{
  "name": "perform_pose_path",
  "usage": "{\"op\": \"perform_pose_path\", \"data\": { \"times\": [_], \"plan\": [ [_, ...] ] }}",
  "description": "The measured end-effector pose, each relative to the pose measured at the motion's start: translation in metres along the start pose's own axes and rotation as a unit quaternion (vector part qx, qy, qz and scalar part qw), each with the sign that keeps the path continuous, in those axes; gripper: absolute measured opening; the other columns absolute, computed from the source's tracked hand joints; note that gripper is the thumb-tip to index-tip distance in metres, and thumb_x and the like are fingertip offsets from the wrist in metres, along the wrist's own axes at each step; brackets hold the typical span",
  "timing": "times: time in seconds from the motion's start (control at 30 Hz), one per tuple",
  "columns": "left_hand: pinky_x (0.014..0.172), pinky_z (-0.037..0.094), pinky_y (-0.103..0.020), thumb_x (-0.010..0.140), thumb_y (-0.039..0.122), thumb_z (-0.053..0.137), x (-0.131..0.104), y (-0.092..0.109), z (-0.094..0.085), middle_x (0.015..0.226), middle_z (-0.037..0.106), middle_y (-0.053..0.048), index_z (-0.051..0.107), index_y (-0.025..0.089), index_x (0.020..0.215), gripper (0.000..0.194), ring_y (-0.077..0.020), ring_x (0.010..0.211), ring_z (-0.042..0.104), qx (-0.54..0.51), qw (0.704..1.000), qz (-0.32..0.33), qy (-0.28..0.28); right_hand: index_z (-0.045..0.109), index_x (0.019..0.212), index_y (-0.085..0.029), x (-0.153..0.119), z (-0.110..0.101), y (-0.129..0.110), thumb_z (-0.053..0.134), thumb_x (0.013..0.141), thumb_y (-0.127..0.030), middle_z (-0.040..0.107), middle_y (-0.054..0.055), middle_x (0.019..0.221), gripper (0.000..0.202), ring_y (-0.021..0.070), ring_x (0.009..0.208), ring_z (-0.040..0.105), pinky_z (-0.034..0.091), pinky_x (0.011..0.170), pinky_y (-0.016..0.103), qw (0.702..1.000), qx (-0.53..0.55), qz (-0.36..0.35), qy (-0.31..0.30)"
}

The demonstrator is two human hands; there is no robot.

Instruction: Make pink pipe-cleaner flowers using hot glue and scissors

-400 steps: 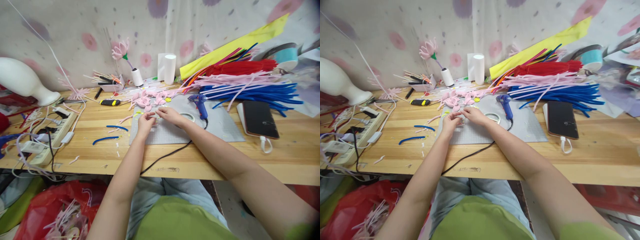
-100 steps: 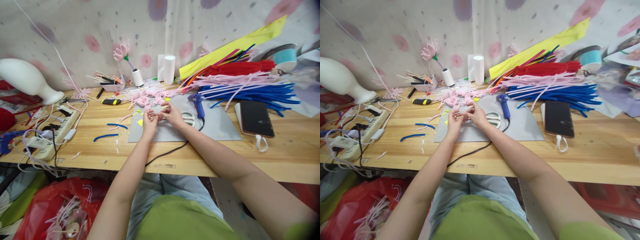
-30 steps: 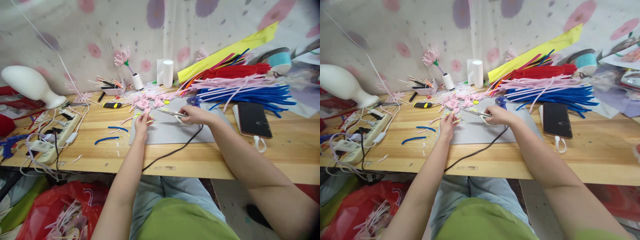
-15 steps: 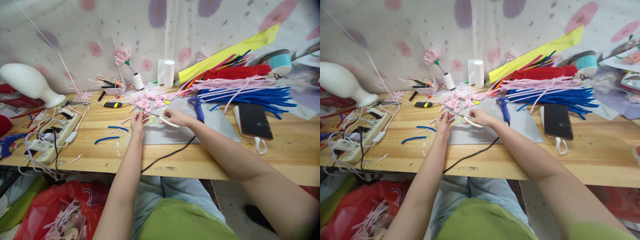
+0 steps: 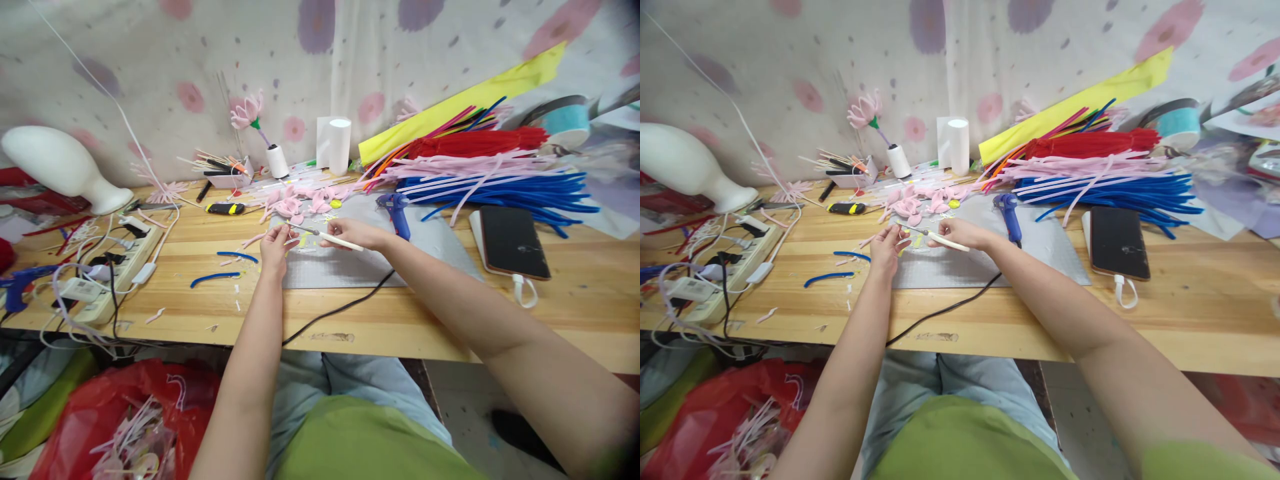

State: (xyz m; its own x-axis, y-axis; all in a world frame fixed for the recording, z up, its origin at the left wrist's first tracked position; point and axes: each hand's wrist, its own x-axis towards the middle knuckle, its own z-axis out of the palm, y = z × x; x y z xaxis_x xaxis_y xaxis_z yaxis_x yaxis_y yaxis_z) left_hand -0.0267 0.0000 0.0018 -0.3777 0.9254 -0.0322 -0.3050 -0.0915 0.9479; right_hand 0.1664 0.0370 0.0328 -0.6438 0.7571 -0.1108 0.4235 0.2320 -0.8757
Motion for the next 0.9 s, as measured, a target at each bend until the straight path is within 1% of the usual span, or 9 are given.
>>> {"op": "perform_pose_path", "data": {
  "times": [0.13,0.3,0.4,0.5,0.57,0.63,0.73,0.83,0.9],
  "plan": [
    [0.062,0.05,-0.022,0.059,0.038,0.073,0.004,0.003,-0.006,0.06,0.058,0.003,0.058,0.016,0.074,0.032,-0.0096,0.061,0.062,-0.003,1.0,0.01,0.025,0.044,0.065,-0.02,0.01,0.003,-0.008,0.067,0.057,-0.064,0.049,-0.006,0.052,0.05,0.0081,0.049,0.042,0.027,0.048,0.022,0.999,-0.041,-0.005,0.022],
    [0.063,0.05,-0.023,0.06,0.037,0.072,0.013,0.006,-0.018,0.059,0.057,0.004,0.058,0.016,0.073,0.029,-0.0092,0.06,0.062,-0.02,0.996,0.028,0.081,0.042,0.063,-0.02,0.033,0.008,-0.019,0.07,0.056,-0.06,0.046,-0.006,0.052,0.05,0.0075,0.05,0.042,0.026,0.05,0.022,0.997,-0.078,-0.024,0.007],
    [0.062,0.05,-0.023,0.062,0.034,0.071,0.014,0.009,-0.019,0.058,0.057,0.004,0.058,0.015,0.072,0.025,-0.0086,0.059,0.061,-0.02,0.994,0.024,0.1,0.039,0.061,-0.019,0.038,0.01,-0.024,0.072,0.056,-0.059,0.044,-0.007,0.049,0.051,0.0064,0.047,0.04,0.025,0.048,0.021,0.996,-0.08,-0.022,0.012],
    [0.061,0.05,-0.022,0.062,0.032,0.072,0.011,0.011,-0.018,0.061,0.059,0.002,0.059,0.015,0.073,0.024,-0.0093,0.062,0.062,-0.024,0.996,0.013,0.089,0.039,0.063,-0.02,0.036,0.01,-0.022,0.068,0.059,-0.063,0.045,-0.007,0.047,0.052,0.0056,0.041,0.04,0.025,0.043,0.02,0.999,-0.023,-0.022,0.005],
    [0.06,0.05,-0.021,0.06,0.032,0.074,0.01,0.01,-0.018,0.063,0.06,0.002,0.06,0.015,0.074,0.026,-0.0103,0.065,0.064,-0.026,0.997,0.003,0.066,0.04,0.064,-0.02,0.033,0.009,-0.018,0.067,0.06,-0.064,0.048,-0.006,0.047,0.052,0.0054,0.038,0.041,0.026,0.04,0.02,0.999,0.018,-0.026,-0.009],
    [0.059,0.051,-0.021,0.059,0.032,0.074,0.01,0.008,-0.017,0.065,0.062,0.001,0.061,0.015,0.075,0.027,-0.0111,0.067,0.064,-0.027,0.999,-0.003,0.041,0.041,0.064,-0.02,0.029,0.006,-0.014,0.069,0.059,-0.062,0.049,-0.005,0.046,0.051,0.0055,0.037,0.041,0.027,0.039,0.02,0.999,0.036,-0.025,-0.008],
    [0.059,0.051,-0.022,0.059,0.031,0.074,0.009,0.007,-0.016,0.067,0.063,0.0,0.062,0.015,0.077,0.027,-0.0118,0.068,0.065,-0.026,0.999,-0.013,0.024,0.041,0.065,-0.02,0.022,0.001,-0.008,0.071,0.058,-0.06,0.049,-0.005,0.046,0.05,0.0066,0.037,0.042,0.028,0.038,0.021,0.998,0.051,0.0,0.028],
    [0.059,0.051,-0.023,0.059,0.029,0.074,0.007,0.007,-0.013,0.065,0.062,0.0,0.061,0.015,0.076,0.026,-0.0123,0.066,0.065,-0.016,0.999,-0.026,0.027,0.04,0.065,-0.021,0.014,-0.003,0.0,0.072,0.056,-0.059,0.048,-0.006,0.046,0.051,0.0078,0.038,0.042,0.028,0.039,0.022,0.995,0.072,0.032,0.066],
    [0.057,0.051,-0.023,0.058,0.03,0.074,0.005,0.007,-0.009,0.064,0.062,0.0,0.061,0.015,0.076,0.027,-0.0122,0.064,0.064,-0.004,0.999,-0.024,0.022,0.038,0.065,-0.022,0.009,-0.005,0.006,0.072,0.055,-0.06,0.048,-0.006,0.048,0.052,0.0082,0.041,0.042,0.028,0.041,0.023,0.993,0.078,0.035,0.085]
  ]
}}
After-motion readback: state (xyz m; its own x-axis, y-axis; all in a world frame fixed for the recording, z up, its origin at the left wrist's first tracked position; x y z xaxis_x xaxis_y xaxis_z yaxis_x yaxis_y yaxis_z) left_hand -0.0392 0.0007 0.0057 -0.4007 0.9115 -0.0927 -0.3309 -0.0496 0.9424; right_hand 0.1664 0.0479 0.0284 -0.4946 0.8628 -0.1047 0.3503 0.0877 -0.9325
